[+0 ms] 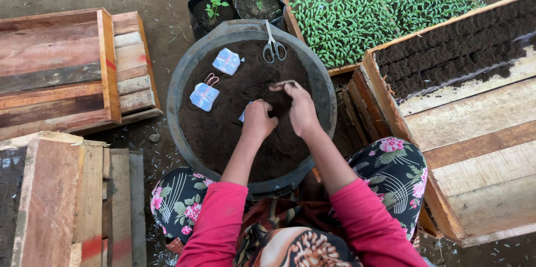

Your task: The person sits cross-legged and repeatedly scoops soil from a large basin, forms small soil balls, and places them into a wooden seedling tray. They also handle small blue seed packets and rubber bands during the process.

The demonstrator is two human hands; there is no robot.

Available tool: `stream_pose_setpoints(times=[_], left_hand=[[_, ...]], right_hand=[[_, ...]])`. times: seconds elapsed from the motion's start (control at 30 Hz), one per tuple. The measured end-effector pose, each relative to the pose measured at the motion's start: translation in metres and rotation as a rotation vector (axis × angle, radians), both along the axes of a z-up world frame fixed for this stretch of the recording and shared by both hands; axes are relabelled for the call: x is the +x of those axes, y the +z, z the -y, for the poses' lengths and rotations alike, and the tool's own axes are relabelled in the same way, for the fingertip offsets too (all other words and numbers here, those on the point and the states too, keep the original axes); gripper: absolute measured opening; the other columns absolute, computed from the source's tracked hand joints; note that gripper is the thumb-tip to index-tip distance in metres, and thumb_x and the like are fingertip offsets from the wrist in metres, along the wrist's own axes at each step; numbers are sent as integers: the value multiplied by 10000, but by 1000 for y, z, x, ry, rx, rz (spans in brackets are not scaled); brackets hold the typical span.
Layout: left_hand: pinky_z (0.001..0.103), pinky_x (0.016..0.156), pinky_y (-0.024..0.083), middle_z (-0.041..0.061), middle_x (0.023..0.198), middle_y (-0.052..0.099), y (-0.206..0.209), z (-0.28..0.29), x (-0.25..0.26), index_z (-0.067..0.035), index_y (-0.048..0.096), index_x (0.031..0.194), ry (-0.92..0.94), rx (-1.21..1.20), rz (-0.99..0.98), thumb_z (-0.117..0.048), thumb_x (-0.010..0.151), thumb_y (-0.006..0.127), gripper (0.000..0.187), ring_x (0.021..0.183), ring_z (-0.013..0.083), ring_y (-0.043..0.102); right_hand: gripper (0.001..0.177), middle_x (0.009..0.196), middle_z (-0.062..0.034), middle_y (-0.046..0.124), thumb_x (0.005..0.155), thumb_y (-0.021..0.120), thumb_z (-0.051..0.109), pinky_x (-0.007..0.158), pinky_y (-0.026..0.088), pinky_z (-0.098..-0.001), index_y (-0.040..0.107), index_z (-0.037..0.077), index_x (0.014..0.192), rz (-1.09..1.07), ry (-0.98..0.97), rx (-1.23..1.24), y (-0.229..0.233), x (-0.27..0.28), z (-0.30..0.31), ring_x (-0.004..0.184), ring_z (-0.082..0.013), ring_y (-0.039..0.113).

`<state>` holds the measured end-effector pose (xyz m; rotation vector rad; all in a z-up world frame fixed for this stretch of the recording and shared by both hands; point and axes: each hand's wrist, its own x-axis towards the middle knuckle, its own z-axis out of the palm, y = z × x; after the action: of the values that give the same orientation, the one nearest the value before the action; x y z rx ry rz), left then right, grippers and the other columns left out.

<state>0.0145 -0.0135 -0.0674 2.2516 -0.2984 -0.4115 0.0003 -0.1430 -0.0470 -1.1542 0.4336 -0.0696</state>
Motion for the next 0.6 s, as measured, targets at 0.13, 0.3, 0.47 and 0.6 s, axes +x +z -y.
stream_pose_setpoints(times=[0.13,0.3,0.47,0.6], left_hand=[[493,854,593,224,1028,695,-2,1,2,73,738,1044,-5,28,1,-32,743,765,320,1074,440,651],[500,896,585,232,1066,691,-16,2,5,69,703,1145,58,-37,-75,26,797,710,351,1108,419,645],[486,886,591,182,1046,693,13,-5,0,27,716,1135,67,-48,-88,21,780,729,355,1102,372,654],[466,932,563,135,1105,644,19,-18,5,-45,705,1184,-2,-60,-34,0,748,778,445,1147,323,628]], right_hand=[[204,1058,-53,721,871,583,169,1025,453,-377,759,160,973,-84,242,-569,-35,-22,15,1123,-212,635],[184,954,-47,687,879,591,56,873,547,-428,694,164,988,-113,496,-970,-57,-31,20,978,-291,693],[184,827,-71,745,855,664,-23,764,585,-395,742,130,921,-5,388,-984,-57,-32,22,828,-265,740],[230,800,-215,733,850,576,-156,735,613,-402,725,9,907,116,371,-695,-15,-35,34,766,-262,743]])
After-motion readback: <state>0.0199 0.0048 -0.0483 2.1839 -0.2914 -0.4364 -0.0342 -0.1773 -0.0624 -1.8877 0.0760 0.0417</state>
